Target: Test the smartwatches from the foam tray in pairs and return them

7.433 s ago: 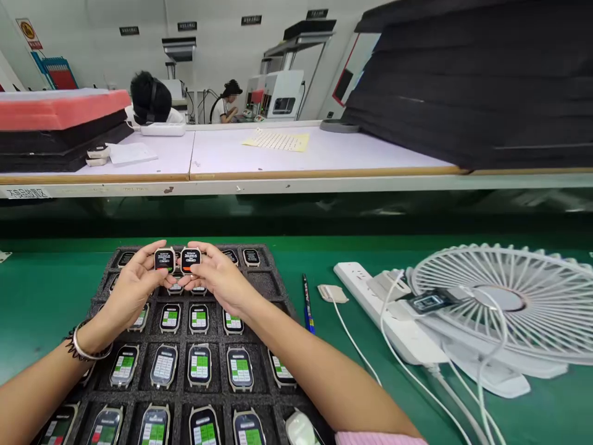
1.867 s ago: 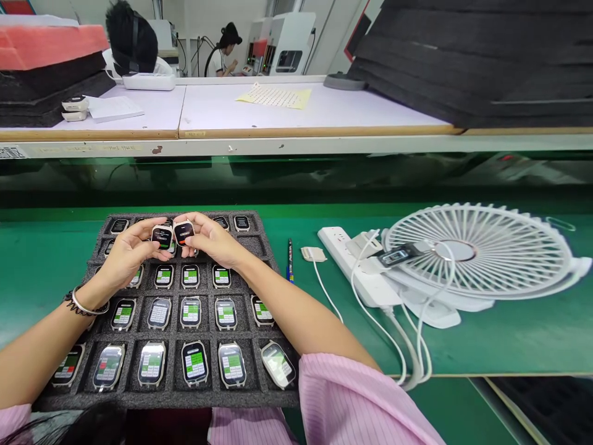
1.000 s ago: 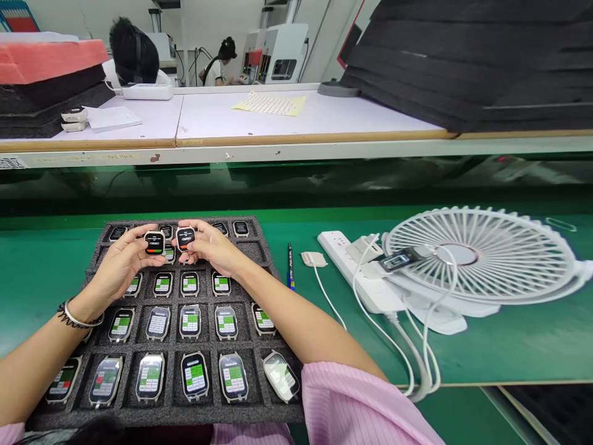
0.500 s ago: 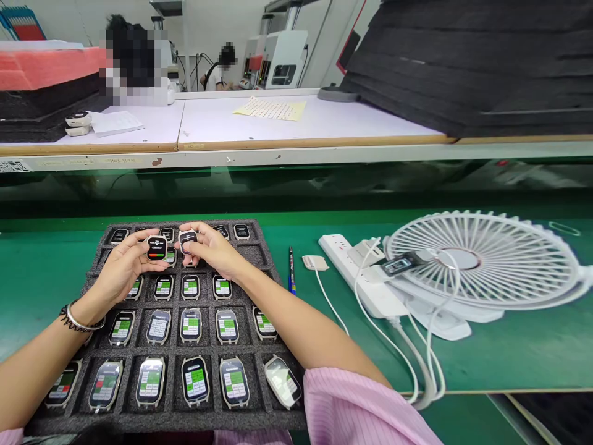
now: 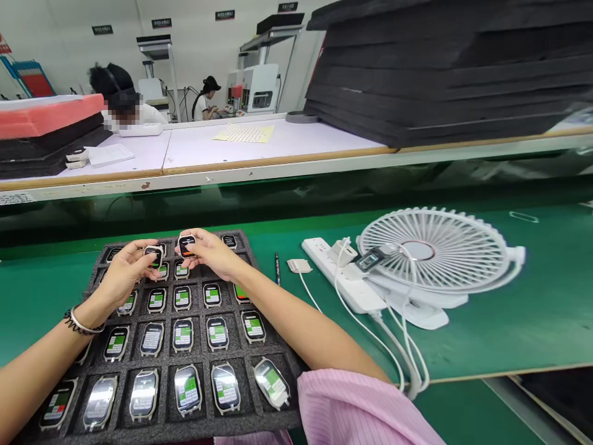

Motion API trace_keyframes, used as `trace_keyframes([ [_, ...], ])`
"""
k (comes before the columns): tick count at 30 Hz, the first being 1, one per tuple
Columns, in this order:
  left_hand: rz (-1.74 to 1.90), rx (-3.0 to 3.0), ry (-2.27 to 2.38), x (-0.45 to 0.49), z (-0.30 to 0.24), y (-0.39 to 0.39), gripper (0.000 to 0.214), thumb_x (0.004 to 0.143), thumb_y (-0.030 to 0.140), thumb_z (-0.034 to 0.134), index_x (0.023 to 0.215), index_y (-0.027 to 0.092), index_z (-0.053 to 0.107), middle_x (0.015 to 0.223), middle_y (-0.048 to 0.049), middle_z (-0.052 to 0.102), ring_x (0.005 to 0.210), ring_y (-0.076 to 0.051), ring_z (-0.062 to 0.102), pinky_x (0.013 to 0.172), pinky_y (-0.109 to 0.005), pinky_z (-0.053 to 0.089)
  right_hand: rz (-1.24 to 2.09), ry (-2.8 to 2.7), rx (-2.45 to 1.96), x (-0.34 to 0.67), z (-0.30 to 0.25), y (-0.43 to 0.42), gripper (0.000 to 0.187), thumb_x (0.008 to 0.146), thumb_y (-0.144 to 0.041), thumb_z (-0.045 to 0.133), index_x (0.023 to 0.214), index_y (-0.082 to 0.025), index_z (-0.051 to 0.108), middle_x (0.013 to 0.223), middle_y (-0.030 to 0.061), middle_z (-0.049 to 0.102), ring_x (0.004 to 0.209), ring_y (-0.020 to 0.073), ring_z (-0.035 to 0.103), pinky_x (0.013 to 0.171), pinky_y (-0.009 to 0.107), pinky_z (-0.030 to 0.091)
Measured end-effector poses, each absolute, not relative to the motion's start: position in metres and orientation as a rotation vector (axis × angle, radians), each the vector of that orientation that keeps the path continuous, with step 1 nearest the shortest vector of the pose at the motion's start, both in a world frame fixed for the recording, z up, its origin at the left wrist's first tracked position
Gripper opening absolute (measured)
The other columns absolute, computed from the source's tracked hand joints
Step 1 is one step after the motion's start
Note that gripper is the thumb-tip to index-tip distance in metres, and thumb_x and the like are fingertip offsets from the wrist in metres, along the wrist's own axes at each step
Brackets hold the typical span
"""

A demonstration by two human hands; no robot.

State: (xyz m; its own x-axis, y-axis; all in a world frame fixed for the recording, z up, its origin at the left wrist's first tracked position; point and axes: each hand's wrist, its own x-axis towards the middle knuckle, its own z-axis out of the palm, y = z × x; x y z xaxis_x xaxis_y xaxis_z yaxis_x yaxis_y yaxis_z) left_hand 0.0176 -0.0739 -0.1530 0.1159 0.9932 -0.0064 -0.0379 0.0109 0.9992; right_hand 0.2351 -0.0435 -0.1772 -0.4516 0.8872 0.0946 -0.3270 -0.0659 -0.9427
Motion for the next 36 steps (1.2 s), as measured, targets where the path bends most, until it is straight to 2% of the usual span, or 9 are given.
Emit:
trace_keyframes([
  [5,0.992,1.356,1.019,0.043,-0.146,-0.064,0.054,0.068,0.026,0.083,0.116,0.015,0.059,0.085,0.0002,0.068,0.056,-0.010,0.065,0.056,-0.023,0.056,1.657,-1.214,-0.657,0.272,-0.178,-0.055,0.043,0.074,-0.013,0.068,0.115,-0.019,0.056,0.098,0.0047,0.070,0.072,0.0178,0.073,0.063,0.025,0.059],
  [10,0.728,1.648,0.995,0.076,-0.161,-0.049,0.053,0.075,0.017,0.066,0.124,0.017,0.046,0.106,-0.0068,0.066,0.071,-0.015,0.071,0.071,-0.034,0.060,1.556,-1.331,-0.747,0.312,-0.190,-0.066,0.067,0.073,-0.012,0.075,0.131,-0.023,0.045,0.103,0.0029,0.064,0.080,0.0183,0.072,0.071,0.029,0.059],
  [13,0.622,1.946,1.043,0.091,-0.173,-0.040,0.042,0.076,0.018,0.066,0.115,0.017,0.050,0.098,-0.0060,0.066,0.078,-0.020,0.068,0.078,-0.040,0.058,1.424,-1.531,-0.869,0.330,-0.197,-0.065,0.058,0.078,-0.020,0.074,0.128,-0.022,0.045,0.100,0.0031,0.061,0.073,0.0178,0.069,0.069,0.032,0.058],
  [18,0.614,2.223,1.139,0.106,-0.188,-0.033,0.038,0.067,0.027,0.079,0.100,0.019,0.063,0.109,-0.0086,0.058,0.115,-0.033,0.050,0.108,-0.054,0.038,0.735,-2.048,-1.185,0.345,-0.205,-0.058,0.043,0.079,-0.018,0.075,0.120,-0.017,0.062,0.105,0.0069,0.051,0.084,0.0228,0.060,0.080,0.041,0.056],
  [23,0.489,2.526,1.249,0.100,-0.184,-0.035,0.053,0.075,0.047,0.079,0.118,0.018,0.068,0.113,-0.0119,0.054,0.110,-0.034,0.047,0.101,-0.052,0.040,0.738,-2.202,-1.196,0.353,-0.214,-0.050,0.054,0.082,-0.023,0.076,0.133,-0.017,0.061,0.109,0.0085,0.047,0.096,0.0258,0.057,0.089,0.043,0.055],
  [27,0.496,2.728,1.340,0.056,-0.159,-0.028,0.051,0.083,0.046,0.073,0.126,0.020,0.066,0.116,-0.0130,0.054,0.108,-0.033,0.047,0.096,-0.048,0.041,0.759,-2.204,-1.204,0.359,-0.213,-0.051,0.065,0.086,-0.032,0.075,0.146,-0.020,0.052,0.114,0.0094,0.050,0.100,0.0274,0.057,0.094,0.044,0.052],
  [31,0.231,2.634,1.420,-0.010,-0.145,-0.022,0.043,0.081,0.042,0.073,0.117,0.018,0.070,0.108,-0.0113,0.059,0.104,-0.032,0.049,0.098,-0.047,0.040,0.616,-2.249,-1.208,0.344,-0.202,-0.058,0.050,0.090,-0.032,0.072,0.136,-0.017,0.060,0.115,0.0115,0.054,0.107,0.0311,0.057,0.097,0.046,0.050],
  [34,0.080,2.547,1.442,-0.038,-0.151,-0.029,0.049,0.079,0.044,0.071,0.120,0.019,0.069,0.111,-0.0118,0.061,0.110,-0.034,0.049,0.101,-0.049,0.038,0.478,-2.409,-1.128,0.308,-0.187,-0.060,0.037,0.092,-0.025,0.071,0.127,-0.015,0.064,0.112,0.0121,0.057,0.111,0.0321,0.057,0.098,0.044,0.048],
  [36,0.081,2.535,1.449,-0.039,-0.158,-0.035,0.054,0.080,0.047,0.069,0.126,0.018,0.066,0.115,-0.0130,0.060,0.114,-0.035,0.048,0.103,-0.049,0.037,0.386,-2.552,-1.105,0.278,-0.175,-0.058,0.039,0.091,-0.024,0.074,0.128,-0.013,0.065,0.113,0.0137,0.059,0.112,0.0328,0.058,0.097,0.044,0.047],
])
